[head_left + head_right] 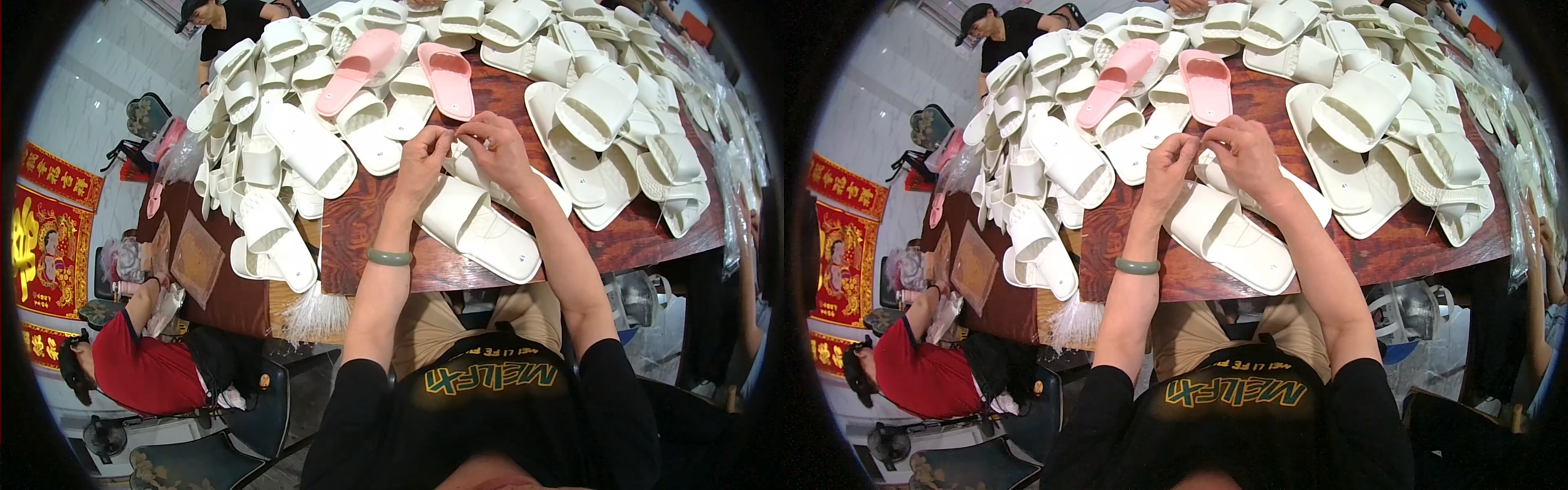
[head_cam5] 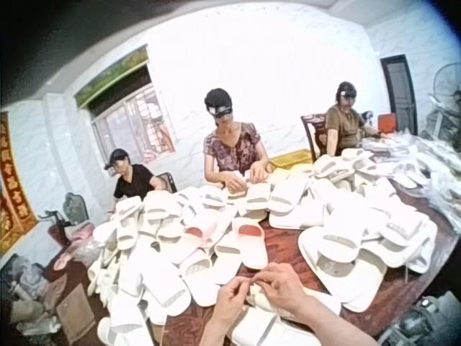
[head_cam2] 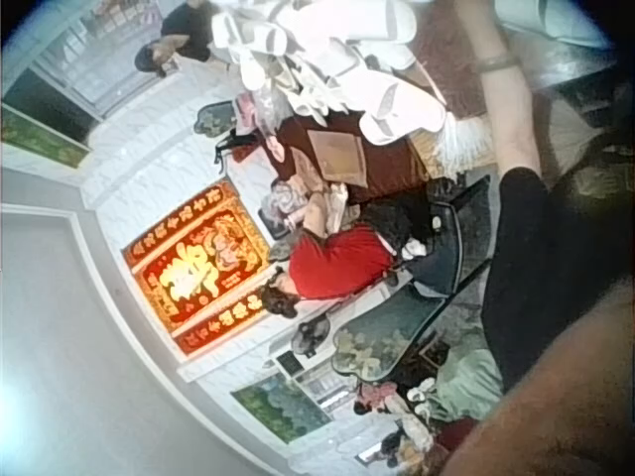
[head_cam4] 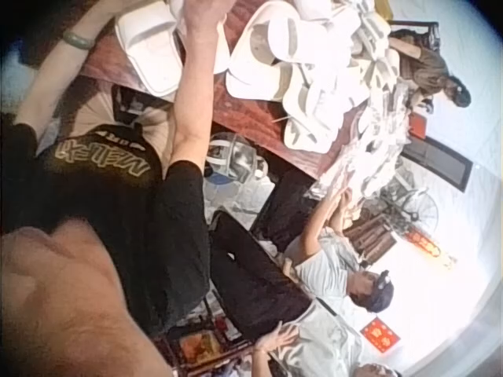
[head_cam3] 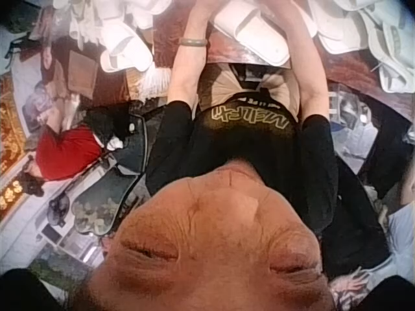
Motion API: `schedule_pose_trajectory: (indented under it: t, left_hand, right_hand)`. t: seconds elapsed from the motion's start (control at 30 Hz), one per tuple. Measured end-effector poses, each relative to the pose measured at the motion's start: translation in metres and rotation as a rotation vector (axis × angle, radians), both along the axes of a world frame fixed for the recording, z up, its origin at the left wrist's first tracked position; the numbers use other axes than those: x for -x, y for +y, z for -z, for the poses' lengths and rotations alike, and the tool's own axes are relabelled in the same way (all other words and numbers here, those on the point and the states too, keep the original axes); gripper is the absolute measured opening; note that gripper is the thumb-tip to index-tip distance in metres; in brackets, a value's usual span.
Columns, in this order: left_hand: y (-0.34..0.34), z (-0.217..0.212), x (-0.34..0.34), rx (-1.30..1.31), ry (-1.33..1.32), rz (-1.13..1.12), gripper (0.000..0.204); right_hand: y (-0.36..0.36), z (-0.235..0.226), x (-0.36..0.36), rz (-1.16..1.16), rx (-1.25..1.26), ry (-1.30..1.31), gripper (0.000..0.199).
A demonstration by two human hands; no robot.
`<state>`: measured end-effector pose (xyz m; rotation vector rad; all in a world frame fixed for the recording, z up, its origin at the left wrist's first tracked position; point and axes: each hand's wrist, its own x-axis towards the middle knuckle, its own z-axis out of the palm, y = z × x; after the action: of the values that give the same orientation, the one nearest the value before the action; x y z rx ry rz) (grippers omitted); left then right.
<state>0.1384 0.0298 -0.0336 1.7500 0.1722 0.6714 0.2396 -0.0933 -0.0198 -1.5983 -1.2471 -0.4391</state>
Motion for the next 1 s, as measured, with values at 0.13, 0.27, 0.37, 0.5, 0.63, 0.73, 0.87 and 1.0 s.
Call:
schedule_pose_trajectory:
  t: [0.13, 0.27, 0.37, 0.5, 0.63, 0.73, 0.87, 1.0]
  left_hand:
    - [0.0, -0.0011, -0.0001, 0.008, -0.003, 0.011, 0.016]
    - [-0.0015, -0.0002, -0.0004, -0.006, -0.011, 0.002, 0.015]
    - [0.0005, -0.001, -0.0003, 0.032, 0.002, -0.003, 0.015]
    - [0.0013, 0.002, -0.0008, 0.005, -0.013, -0.008, 0.014]
    - [0.0004, 0.0014, -0.0012, -0.001, -0.018, -0.014, 0.015]
    - [0.0023, 0.0016, -0.0008, -0.012, -0.02, -0.02, 0.015]
    - [0.0006, 0.0006, -0.0012, -0.032, -0.012, -0.033, 0.015]
    - [-0.0001, -0.0009, 0.0004, -0.007, 0.009, -0.021, 0.015]
  right_hand:
    - [0.0031, 0.0034, 0.0026, -0.083, -0.017, 0.113, 0.006]
    - [0.0004, 0.0027, 0.0032, 0.088, 0.035, -0.102, 0.008]
    - [0.0018, 0.0052, 0.0037, -0.091, -0.011, 0.182, 0.008]
    - [0.002, 0.0043, 0.0049, -0.011, 0.015, 0.054, 0.008]
    - [0.0012, 0.0035, 0.0017, 0.046, 0.013, -0.071, 0.007]
    - [0.0007, 0.0002, 0.006, -0.083, 0.021, 0.182, 0.007]
    - [0.0013, 0.0033, 0.0024, -0.043, 0.008, 0.051, 0.007]
    - [0.0029, 0.0048, 0.005, -0.03, 0.013, 0.15, 0.007]
